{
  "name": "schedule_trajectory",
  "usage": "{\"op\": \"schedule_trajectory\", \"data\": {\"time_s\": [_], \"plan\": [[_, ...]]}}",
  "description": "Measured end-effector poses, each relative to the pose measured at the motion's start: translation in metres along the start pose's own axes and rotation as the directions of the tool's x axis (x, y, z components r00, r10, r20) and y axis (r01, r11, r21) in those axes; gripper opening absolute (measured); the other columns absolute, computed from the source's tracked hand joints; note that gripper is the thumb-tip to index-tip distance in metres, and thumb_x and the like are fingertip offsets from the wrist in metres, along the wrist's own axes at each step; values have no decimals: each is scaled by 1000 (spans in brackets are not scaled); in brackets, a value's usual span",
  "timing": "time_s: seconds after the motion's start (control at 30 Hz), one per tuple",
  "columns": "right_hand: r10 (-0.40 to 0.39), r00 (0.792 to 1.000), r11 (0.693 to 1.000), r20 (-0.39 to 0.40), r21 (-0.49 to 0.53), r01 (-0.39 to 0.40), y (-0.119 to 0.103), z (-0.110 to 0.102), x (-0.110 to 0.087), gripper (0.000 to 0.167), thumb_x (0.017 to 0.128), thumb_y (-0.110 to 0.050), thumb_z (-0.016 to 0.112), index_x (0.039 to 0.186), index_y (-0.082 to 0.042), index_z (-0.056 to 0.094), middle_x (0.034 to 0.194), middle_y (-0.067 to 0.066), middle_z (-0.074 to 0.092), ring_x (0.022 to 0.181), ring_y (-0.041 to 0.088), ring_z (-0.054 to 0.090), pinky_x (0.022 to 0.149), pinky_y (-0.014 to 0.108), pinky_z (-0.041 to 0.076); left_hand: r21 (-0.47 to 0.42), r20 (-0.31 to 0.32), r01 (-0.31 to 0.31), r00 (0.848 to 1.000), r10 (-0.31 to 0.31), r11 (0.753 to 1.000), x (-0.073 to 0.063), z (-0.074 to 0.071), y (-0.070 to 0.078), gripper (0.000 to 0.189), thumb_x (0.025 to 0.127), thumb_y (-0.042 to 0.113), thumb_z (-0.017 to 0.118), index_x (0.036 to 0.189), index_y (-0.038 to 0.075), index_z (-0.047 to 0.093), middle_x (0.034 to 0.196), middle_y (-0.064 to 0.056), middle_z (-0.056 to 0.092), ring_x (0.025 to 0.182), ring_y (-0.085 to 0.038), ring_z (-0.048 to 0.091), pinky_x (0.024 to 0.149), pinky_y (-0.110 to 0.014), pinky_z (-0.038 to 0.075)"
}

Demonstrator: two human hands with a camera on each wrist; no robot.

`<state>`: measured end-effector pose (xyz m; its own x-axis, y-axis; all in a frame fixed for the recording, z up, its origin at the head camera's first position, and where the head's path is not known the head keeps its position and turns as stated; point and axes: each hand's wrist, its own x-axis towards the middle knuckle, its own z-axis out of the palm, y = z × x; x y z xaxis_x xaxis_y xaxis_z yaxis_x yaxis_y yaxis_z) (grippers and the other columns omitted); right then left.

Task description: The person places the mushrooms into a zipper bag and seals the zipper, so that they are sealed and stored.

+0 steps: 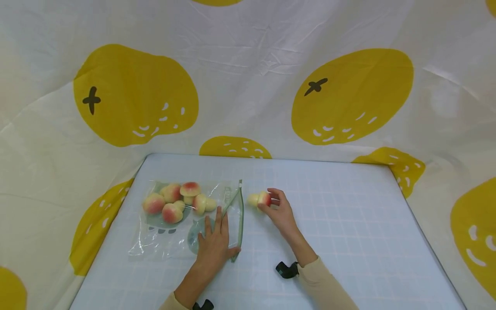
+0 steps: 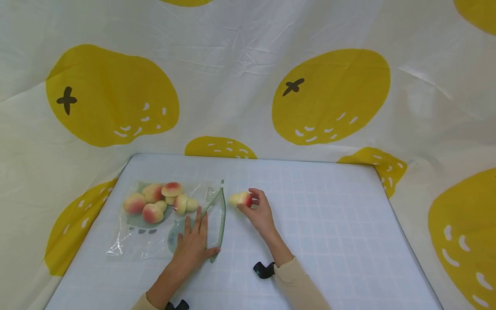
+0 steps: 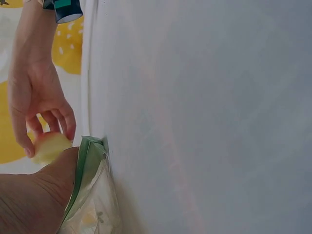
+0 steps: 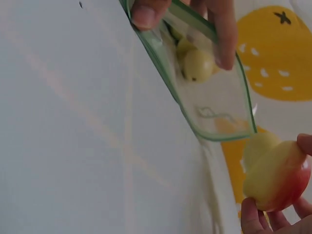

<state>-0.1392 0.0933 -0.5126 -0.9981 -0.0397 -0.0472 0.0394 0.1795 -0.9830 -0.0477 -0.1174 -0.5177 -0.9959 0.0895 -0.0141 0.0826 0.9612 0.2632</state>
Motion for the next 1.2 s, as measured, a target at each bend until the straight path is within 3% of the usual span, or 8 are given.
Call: {"op": "schedule_trajectory", "data": {"time_s": [0.5, 0.73, 1.2], "plan": [[-67, 995, 998, 69, 11, 66, -2, 35, -1, 61, 86, -13, 80, 138, -1, 51, 133, 16, 56, 114, 35, 55, 90, 42, 49, 33, 6, 14, 1000, -14, 999, 1, 0, 1, 114, 69, 53, 89, 153, -1, 34, 164, -20, 16, 140, -56, 24, 88, -76, 40], [-59, 993, 996, 104, -60, 65, -2, 45, -3, 60, 85, -22, 82, 134, -4, 54, 122, 12, 60, 104, 29, 59, 78, 34, 54, 29, 0, 9, 1000, -9, 1000, 0, -1, 1, 113, 69, 52, 89, 152, -2, 34, 164, -20, 14, 140, -57, 23, 88, -76, 39], [-108, 988, 979, 113, -162, 126, -2, 70, 1, 60, 82, -28, 83, 129, -3, 56, 111, 11, 62, 93, 26, 59, 73, 34, 53, 83, -69, -22, 997, 28, 996, 0, -2, 3, 116, 66, 53, 91, 152, -1, 34, 163, -21, 17, 137, -57, 28, 82, -75, 43]]}}
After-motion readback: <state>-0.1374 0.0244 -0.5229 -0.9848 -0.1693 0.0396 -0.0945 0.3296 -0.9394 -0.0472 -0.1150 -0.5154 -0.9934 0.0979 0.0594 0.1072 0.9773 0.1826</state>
